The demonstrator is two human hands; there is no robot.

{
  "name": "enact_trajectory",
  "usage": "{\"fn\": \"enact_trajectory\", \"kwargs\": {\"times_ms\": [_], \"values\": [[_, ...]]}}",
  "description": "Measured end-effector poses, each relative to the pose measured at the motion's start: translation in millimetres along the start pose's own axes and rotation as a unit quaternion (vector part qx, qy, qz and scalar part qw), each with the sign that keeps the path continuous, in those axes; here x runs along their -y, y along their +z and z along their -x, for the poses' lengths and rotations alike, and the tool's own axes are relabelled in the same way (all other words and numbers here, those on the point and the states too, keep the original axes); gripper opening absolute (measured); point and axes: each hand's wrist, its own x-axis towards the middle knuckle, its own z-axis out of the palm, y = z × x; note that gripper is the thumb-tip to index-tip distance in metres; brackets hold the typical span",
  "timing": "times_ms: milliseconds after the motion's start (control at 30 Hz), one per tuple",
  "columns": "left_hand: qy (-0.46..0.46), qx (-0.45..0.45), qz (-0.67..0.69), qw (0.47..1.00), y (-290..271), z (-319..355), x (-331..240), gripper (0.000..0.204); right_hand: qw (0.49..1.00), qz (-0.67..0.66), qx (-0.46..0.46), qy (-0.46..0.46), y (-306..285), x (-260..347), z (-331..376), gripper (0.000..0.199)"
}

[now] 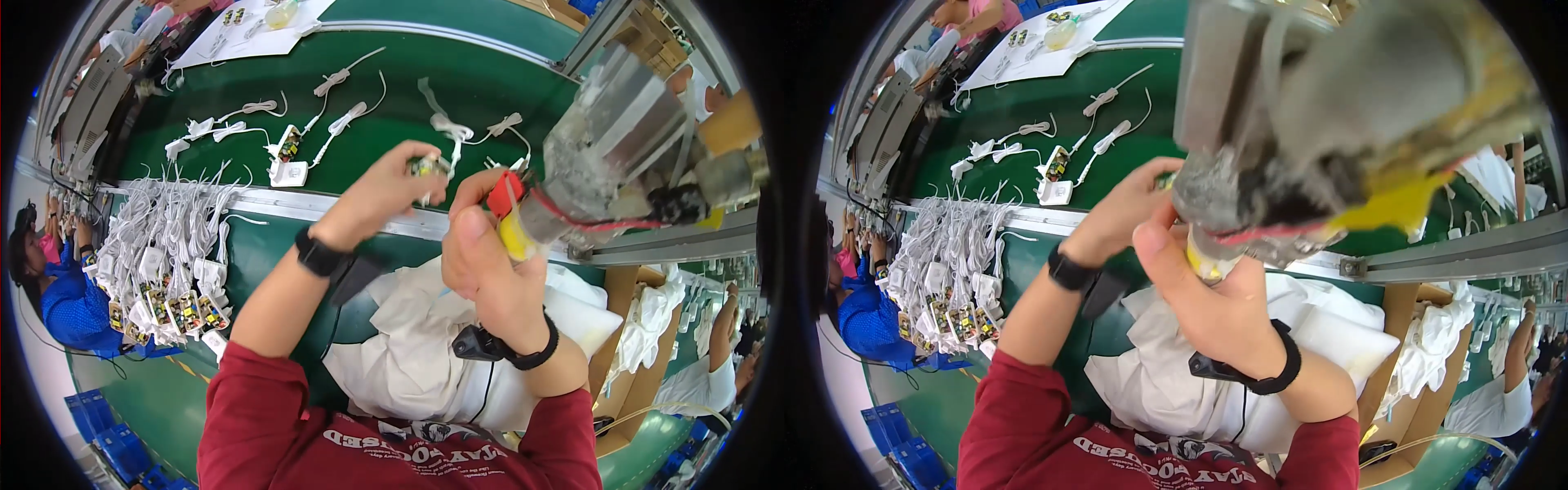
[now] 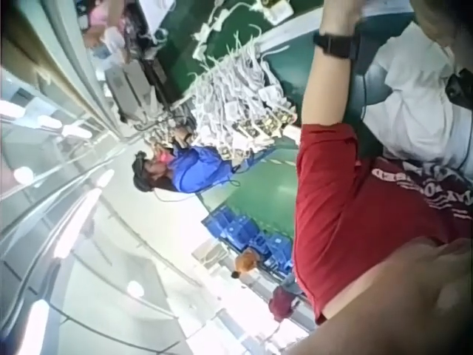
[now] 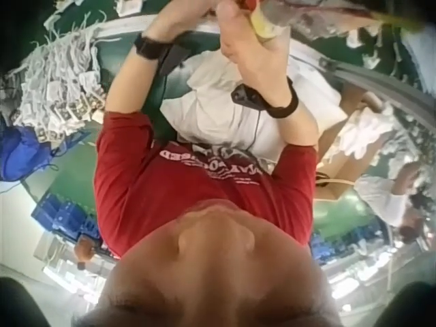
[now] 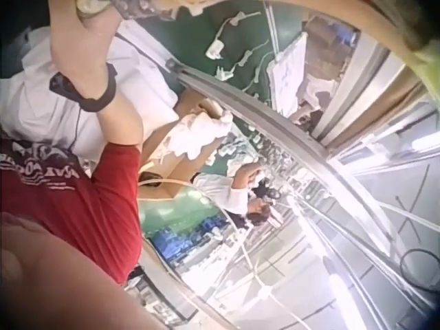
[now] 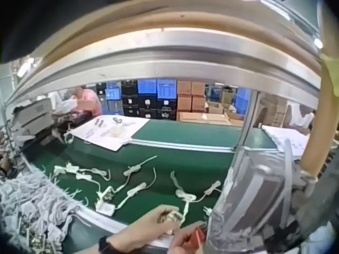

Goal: The person picks up a power adapter, applies glue to the internal components using a dispenser, and places the adapter back onto the conveyor belt. This sequence is repeated for several adapters, with the person occasionally moving a white cloth aside to reach the work area.

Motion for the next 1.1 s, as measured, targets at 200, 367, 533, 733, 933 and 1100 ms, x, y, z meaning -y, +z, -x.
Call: {"fn": "enact_trajectory", "kwargs": {"times_ms": [200,367,533,733,933,1100], "values": [[-0.129,0.070,0.191,0.971,23,91,11,0.040,0.998,-0.013,-0.045,-0.035,-12,0,-9,0.020],[-0.165,0.143,0.209,0.953,38,114,20,0.042,0.996,-0.046,-0.063,-0.042,-13,-4,-13,0.021],[-0.128,0.156,0.240,0.949,44,116,30,0.042,0.997,-0.050,-0.047,-0.041,-12,-9,-14,0.022],[-0.084,0.161,0.265,0.947,45,118,36,0.044,0.997,-0.055,-0.047,-0.033,-11,-13,-10,0.020],[-0.078,0.174,0.274,0.943,43,119,38,0.044,0.995,-0.081,-0.031,-0.041,-10,-15,-12,0.018],[-0.076,0.172,0.279,0.942,43,119,38,0.044,0.997,-0.048,-0.038,-0.039,-9,-12,-12,0.020]]}}
